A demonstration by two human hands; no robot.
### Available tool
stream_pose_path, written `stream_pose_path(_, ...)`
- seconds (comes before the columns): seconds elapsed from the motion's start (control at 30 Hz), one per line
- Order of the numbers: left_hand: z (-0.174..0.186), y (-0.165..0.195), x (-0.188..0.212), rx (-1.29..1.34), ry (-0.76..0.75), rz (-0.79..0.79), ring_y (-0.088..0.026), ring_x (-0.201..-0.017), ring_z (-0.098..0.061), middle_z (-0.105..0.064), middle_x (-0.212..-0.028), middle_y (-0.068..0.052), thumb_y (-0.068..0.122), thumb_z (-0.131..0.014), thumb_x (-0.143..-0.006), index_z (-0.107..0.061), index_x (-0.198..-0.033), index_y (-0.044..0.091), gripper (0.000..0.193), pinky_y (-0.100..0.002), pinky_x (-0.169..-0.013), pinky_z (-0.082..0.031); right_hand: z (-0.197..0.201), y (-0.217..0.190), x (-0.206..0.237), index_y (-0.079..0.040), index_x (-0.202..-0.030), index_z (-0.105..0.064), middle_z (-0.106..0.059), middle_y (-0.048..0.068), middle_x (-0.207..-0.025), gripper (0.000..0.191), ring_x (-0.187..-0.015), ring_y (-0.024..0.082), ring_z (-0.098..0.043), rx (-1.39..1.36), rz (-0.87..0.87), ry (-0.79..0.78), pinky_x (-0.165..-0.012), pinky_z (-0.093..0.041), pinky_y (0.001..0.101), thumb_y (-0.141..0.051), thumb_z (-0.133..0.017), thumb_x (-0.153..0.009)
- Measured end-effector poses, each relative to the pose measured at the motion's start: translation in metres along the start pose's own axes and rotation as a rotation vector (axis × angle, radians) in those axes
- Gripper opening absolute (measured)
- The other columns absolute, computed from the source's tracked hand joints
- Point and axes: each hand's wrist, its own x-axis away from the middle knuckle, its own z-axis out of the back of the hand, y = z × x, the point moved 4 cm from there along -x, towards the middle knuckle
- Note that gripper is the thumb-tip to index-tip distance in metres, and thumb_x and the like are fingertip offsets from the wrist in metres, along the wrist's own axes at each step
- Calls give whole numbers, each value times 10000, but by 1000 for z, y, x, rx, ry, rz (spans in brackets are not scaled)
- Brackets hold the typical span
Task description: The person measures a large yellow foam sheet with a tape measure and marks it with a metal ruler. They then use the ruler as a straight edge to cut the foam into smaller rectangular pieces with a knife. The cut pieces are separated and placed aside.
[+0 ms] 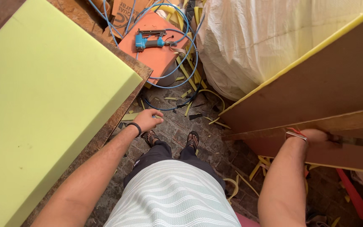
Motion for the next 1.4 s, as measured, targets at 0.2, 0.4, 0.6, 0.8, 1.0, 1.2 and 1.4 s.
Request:
stream_pose_path(0.2,14,-54,32,272,86,131,-133,-760,-724,-776,-881,-46,233,-740,-887,-761,-1160,70,319,-304,-755,-571,10,-51,1,-12,-1213,-544,-628,124,-1150,375,-969,220,-573,288,530,81,-889,-518,409,-297,-307,-1154)
stream_pose_path(0.4,25,-67,58,379,155,158,-104,-734,-699,-752,-827,-30,241,-718,-915,-755,-1166,73,304,-309,-726,-566,-72,1,107,-32,-1322,-376,-691,133,-1165,237,-1002,205,-704,347,738,-716,-855,-624,336,22,-536,-1156)
stream_pose_path(0.6,73,-97,88,720,358,193,-147,-684,-749,-745,-883,-56,296,-712,-921,-700,-1209,72,365,-341,-693,-608,-126,114,268,-60,-1033,-489,-573,30,-871,259,-726,127,-557,240,11,-1313,-672,-500,272,114,-418,-856)
stream_pose_path(0.8,189,-199,146,333,882,537,-198,-852,-750,-786,-1026,-60,271,-764,-898,-768,-1123,139,261,-369,-804,-599,-118,197,428,-31,-902,-598,-668,-21,-823,93,-792,58,-631,757,-358,-1837,-734,-524,228,-87,-669,-922)
stream_pose_path(1.0,285,-311,179,-140,925,696,-258,-1048,-683,-653,-1244,-74,213,-770,-850,-739,-1153,232,305,-430,-861,-573,-127,246,568,-121,-1116,-780,-697,63,-808,225,-785,160,-656,1310,-8,-2227,-754,-548,324,-234,-620,-1007)
stream_pose_path(1.2,359,-395,200,350,934,735,-278,-771,-755,-581,-1351,-137,355,-722,-946,-522,-1448,164,573,-439,-818,-608,-186,309,704,-161,-1149,-760,-749,-7,-1203,335,-950,216,-747,1262,473,-2454,-871,-586,350,-349,-744,-872)
stream_pose_path(1.4,384,-455,204,337,715,908,-289,-828,-767,-750,-1290,-158,336,-686,-985,-523,-1525,214,577,-440,-874,-603,-229,392,798,-233,-1287,-715,-562,7,-1519,407,-1097,295,-699,1112,852,-2512,-912,-551,412,-373,-647,-911)
